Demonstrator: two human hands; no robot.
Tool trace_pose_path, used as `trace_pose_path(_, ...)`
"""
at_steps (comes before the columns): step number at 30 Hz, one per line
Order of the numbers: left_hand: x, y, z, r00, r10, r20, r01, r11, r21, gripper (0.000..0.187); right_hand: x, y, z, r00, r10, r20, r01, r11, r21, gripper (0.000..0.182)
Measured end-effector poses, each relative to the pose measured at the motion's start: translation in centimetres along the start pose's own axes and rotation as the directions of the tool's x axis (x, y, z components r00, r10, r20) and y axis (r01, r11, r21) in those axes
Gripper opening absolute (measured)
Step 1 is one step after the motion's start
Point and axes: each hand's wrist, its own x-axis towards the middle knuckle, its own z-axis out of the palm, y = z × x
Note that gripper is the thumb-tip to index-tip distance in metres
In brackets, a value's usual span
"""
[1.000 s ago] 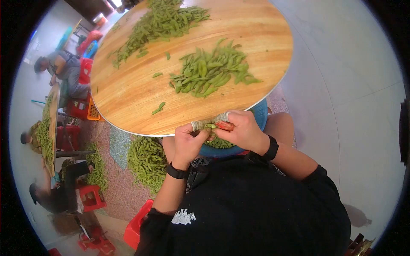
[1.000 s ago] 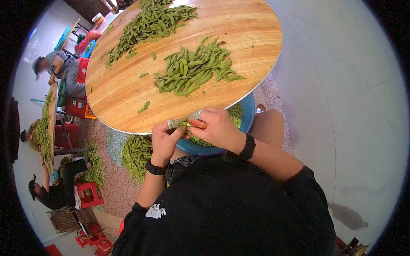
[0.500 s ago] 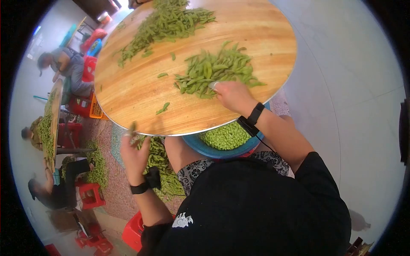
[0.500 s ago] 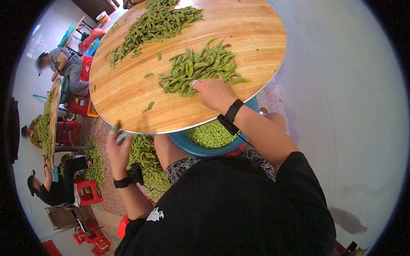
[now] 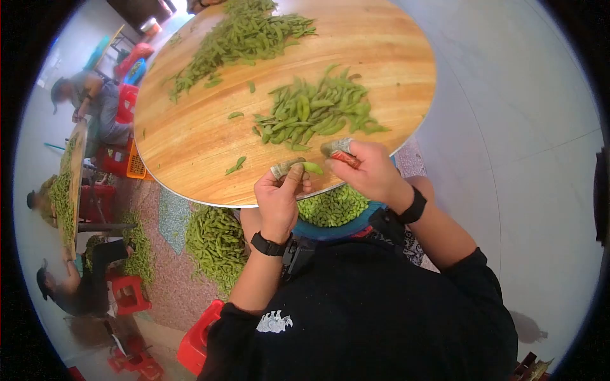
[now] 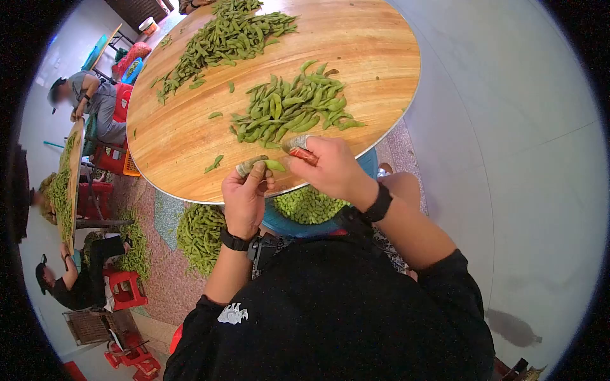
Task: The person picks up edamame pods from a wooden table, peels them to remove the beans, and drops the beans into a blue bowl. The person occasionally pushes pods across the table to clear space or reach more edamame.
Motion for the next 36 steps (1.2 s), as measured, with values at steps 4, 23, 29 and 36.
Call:
trace_pose_path(4,-1.0,0.6,1.2,0.994,0.105,0.015,-0.106,0.992,0.069,0.013,-0.6,-0.5,-1.6,0.913,0.236,0.332,-0.300,0.941,0.158,0.019)
trace_pose_path(23,-1.5,0.8,-0.8,0.904,0.185,0.385,-0.287,0.930,0.228,0.015,-1.4,-1.6,-1.4,0.711,0.388,0.586,-0.660,0.656,0.367,0.017)
trace_pose_path(29,-2.9,0.9,1.0,0.991,0.000,0.134,-0.053,0.921,0.386,0.017,-2.8,-1.6,-0.4,0.961,-0.215,0.171,0.256,0.929,-0.266,0.014)
trace_pose_path(36,-2.8,1.0,-0.2,0.982,-0.080,0.171,0.023,0.950,0.312,0.017,-1.4,-0.6,-0.5,0.716,0.432,0.549,-0.642,0.716,0.274,0.017)
